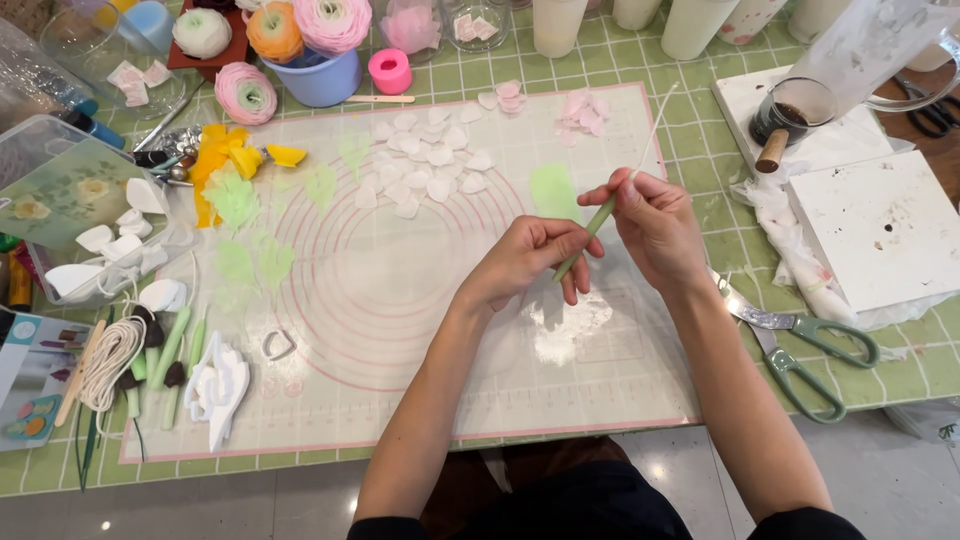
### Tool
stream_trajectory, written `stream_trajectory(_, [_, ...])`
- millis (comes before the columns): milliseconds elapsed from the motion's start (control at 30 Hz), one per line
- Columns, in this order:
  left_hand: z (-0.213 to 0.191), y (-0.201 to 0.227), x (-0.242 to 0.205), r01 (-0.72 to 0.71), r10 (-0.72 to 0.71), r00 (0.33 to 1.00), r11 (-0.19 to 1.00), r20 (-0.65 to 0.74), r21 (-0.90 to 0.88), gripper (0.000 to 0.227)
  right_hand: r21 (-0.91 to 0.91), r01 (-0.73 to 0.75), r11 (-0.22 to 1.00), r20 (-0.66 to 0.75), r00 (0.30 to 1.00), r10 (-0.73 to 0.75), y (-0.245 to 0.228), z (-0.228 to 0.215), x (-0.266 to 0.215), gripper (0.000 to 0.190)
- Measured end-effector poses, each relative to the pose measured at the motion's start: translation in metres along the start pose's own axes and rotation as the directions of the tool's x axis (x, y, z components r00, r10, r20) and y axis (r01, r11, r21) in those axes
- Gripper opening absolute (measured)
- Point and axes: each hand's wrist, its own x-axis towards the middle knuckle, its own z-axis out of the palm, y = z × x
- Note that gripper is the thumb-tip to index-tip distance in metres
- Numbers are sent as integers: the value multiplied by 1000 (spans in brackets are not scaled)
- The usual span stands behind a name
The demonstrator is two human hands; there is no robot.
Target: Shaping a green wax component and attaching it to a wire for candle crafting.
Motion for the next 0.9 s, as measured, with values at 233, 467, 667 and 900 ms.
stream_trajectory(233, [-8, -7, -4, 10, -6, 995, 999, 95, -35, 38, -53, 0, 999, -24, 1000, -2, -2, 1, -2, 23])
stream_trajectory(467, [-2, 9, -3, 52, -53, 999, 988, -1, -147, 49, 77, 3, 997, -151, 988, 8, 4, -6, 3, 20])
stream_trajectory(667, [-9, -6, 0, 16, -16, 1000, 1000, 2, -16, 45, 112, 57, 992, -254, 967, -26, 7, -13, 5, 18])
stream_trajectory(900, [13, 2, 5, -86, 119, 970, 983, -212, 160, 28, 23, 61, 998, -255, 965, -53, 11, -8, 4, 15])
